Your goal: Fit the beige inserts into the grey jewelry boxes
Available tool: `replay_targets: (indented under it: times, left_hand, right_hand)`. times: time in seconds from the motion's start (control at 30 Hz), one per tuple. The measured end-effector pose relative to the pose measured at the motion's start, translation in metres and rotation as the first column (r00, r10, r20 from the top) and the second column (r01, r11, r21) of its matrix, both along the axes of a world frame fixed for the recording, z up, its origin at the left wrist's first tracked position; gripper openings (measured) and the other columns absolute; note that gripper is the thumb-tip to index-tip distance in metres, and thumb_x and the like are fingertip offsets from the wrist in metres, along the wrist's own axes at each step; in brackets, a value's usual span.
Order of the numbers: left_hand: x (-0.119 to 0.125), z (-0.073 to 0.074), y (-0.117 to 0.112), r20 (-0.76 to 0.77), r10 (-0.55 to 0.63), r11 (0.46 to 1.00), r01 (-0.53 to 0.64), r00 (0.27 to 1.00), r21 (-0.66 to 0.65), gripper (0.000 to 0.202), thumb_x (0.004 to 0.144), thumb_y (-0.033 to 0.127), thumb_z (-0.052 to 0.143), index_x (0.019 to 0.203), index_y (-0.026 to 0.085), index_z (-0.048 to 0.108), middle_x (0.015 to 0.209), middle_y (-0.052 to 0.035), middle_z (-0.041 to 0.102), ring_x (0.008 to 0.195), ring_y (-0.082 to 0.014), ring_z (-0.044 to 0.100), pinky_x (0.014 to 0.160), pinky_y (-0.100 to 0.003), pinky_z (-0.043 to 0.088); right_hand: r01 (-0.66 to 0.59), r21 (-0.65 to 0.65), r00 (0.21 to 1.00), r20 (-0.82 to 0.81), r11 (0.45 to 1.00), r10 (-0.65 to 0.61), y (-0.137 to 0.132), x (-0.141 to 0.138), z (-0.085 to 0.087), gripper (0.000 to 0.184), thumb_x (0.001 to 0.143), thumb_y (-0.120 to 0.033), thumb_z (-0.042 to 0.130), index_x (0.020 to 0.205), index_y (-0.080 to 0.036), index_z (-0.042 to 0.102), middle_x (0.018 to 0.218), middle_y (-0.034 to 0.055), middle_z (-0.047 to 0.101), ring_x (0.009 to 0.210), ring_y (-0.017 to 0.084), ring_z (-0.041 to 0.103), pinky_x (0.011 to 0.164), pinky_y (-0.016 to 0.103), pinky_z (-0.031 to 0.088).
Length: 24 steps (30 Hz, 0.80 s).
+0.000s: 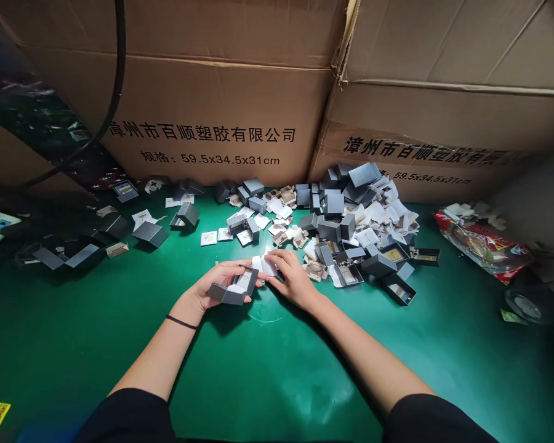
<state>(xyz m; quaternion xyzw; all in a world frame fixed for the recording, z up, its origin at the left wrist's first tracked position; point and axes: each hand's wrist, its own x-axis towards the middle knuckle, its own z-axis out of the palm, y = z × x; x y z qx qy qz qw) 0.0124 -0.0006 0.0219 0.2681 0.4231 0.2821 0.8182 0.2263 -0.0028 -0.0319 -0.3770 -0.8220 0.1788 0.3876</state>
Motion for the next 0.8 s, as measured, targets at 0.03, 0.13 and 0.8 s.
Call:
replay_targets:
  times: [0.03, 0.13, 0.8]
  left_hand:
    - [0.0002, 0.0001, -0.0002, 0.002, 0.002, 1.000, -0.002, 1.000, -0.001, 0.059, 0.082, 0.011, 0.058, 0.137, 0.002, 0.040, 0.109, -0.0254, 0.068, 0.089, -0.0287, 0.070, 0.055, -0.035, 0.060]
    - [-0.0004, -0.0021, 0.0000, 0.008, 0.006, 1.000, -0.006, 1.000, -0.001, 0.064, 0.081, 0.011, 0.059, 0.140, 0.001, 0.036, 0.112, -0.0261, 0.067, 0.091, -0.0292, 0.069, 0.057, -0.036, 0.061]
    - [-0.0005, -0.0072, -0.0004, 0.003, -0.012, 0.999, 0.012, 1.000, 0.042, 0.058, 0.081, 0.015, 0.061, 0.136, 0.004, 0.044, 0.112, -0.0248, 0.067, 0.097, -0.0301, 0.068, 0.061, -0.037, 0.061]
  right_hand:
    - [0.001, 0.019, 1.000, 0.007, 1.000, -0.001, -0.0012, -0.0008, 0.0002, 0.039, 0.090, -0.024, 0.053, 0.129, -0.023, 0.051, 0.122, 0.0140, 0.053, 0.109, 0.027, 0.048, 0.091, 0.046, 0.049]
    - [0.044, 0.064, 0.998, 0.046, 0.997, -0.047, -0.0043, -0.0030, -0.0002, 0.040, 0.091, -0.019, 0.047, 0.131, -0.021, 0.050, 0.118, 0.0154, 0.052, 0.103, 0.027, 0.048, 0.085, 0.045, 0.050]
    - [0.003, -0.041, 0.995, 0.104, 0.999, 0.001, -0.0027, -0.0006, 0.0023, 0.035, 0.086, -0.023, 0.056, 0.121, -0.020, 0.054, 0.116, 0.0148, 0.054, 0.108, 0.028, 0.051, 0.087, 0.045, 0.050]
